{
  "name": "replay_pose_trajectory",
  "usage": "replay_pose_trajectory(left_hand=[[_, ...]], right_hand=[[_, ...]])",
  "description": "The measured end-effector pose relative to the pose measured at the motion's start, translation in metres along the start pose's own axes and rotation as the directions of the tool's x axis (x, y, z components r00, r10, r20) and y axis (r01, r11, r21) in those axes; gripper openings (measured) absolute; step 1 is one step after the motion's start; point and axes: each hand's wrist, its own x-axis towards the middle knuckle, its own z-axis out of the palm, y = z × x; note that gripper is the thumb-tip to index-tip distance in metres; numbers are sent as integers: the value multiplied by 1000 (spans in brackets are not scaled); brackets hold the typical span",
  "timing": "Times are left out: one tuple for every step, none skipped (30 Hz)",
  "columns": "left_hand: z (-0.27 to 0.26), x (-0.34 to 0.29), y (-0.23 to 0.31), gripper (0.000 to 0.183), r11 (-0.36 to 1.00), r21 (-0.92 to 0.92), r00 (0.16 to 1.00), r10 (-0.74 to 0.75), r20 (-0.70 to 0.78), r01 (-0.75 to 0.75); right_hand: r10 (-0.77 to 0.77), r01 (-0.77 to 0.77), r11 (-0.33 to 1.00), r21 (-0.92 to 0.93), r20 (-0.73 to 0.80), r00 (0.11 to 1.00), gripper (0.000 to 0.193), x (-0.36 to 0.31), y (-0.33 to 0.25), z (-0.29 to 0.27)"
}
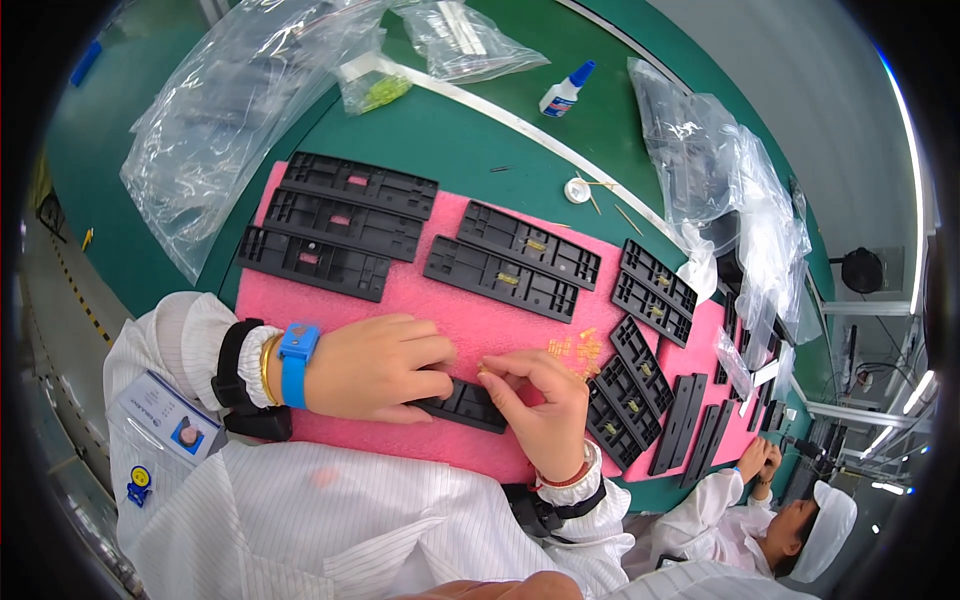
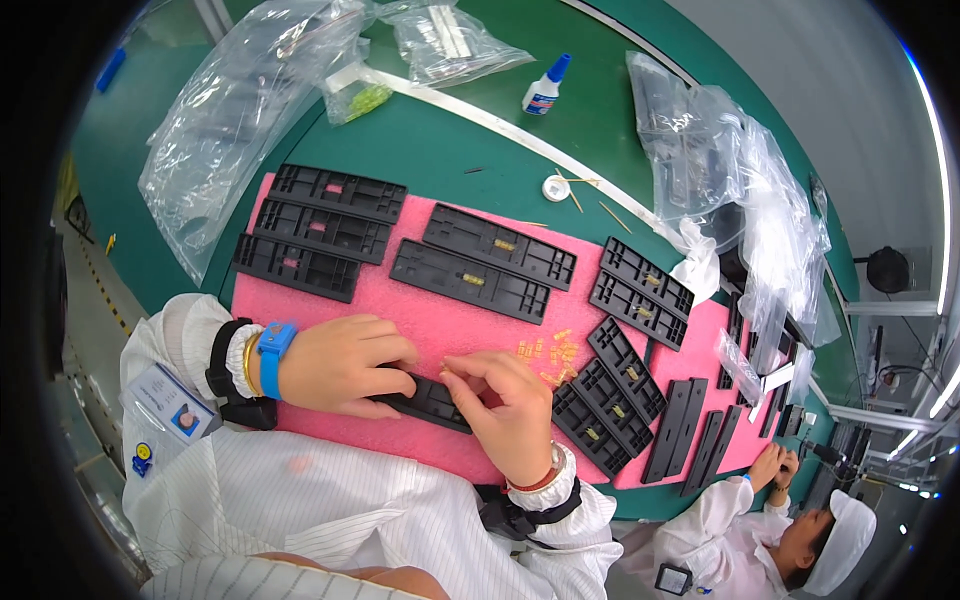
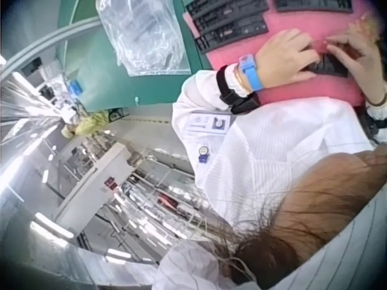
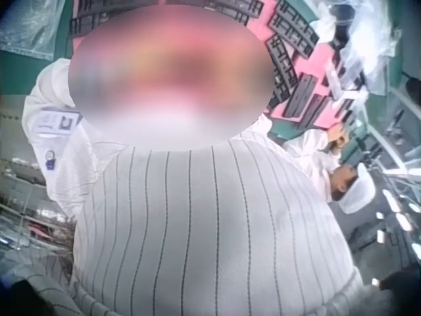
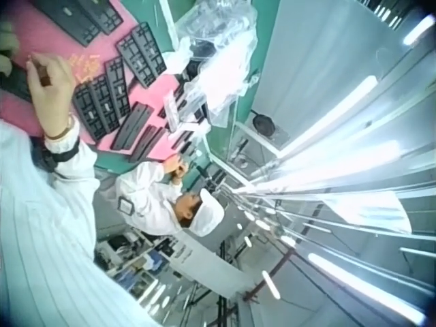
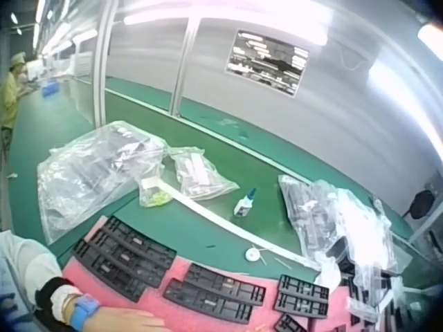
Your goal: Assemble small electronic components by inserting yellow pieces into black plastic housings.
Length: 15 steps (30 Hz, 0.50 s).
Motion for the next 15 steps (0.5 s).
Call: replay_pose_trajectory(left_hand=[[-1,0,0,38,1000,-19,1000,-25,1,25],[-2,1,0,38,1000,-14,1000,-16,11,16],[-3,0,2,38,998,-38,999,-40,19,41],[-4,1,3,39,996,-62,997,-65,29,67],[-4,1,4,39,996,-54,997,-66,35,68],[-4,1,3,40,996,-61,997,-65,35,67],[-3,1,2,40,995,-69,997,-66,34,68],[-4,2,2,40,996,-64,997,-67,42,69],[-3,2,3,40,993,-83,996,-80,50,84],[-3,1,3,41,990,-102,994,-93,57,99],[-4,3,2,41,992,-95,996,-79,40,83],[-4,4,2,41,991,-101,995,-87,48,91],[-4,5,2,38,993,-78,996,-85,42,88],[-3,4,1,35,995,-55,996,-81,36,83],[-4,4,0,35,994,-60,995,-89,40,91]], right_hand=[[3,-2,1000,15,-18,1000,21,0,0,1],[2,-2,1000,17,-32,999,21,-1,-2,1],[14,-13,999,38,-41,999,20,0,-5,2],[27,-24,998,60,-49,998,18,0,-5,1],[-6,8,999,37,-49,999,19,0,-3,0],[-8,11,999,43,-57,998,19,0,-2,-1],[-1,2,1000,18,-48,999,20,0,-3,-2],[7,-7,1000,-6,-38,999,20,0,-3,-2],[-34,32,998,-44,-41,999,21,-1,1,-1],[-32,31,999,-34,-40,999,21,-1,2,-1],[-41,37,996,-76,-47,998,23,-2,1,-2],[-43,37,992,-118,-52,998,24,-3,-1,-3],[-57,51,988,-143,-39,998,28,-3,0,-3],[-47,42,990,-136,-36,998,28,-3,1,-3],[-75,67,980,-188,-31,997,29,0,1,-4]])
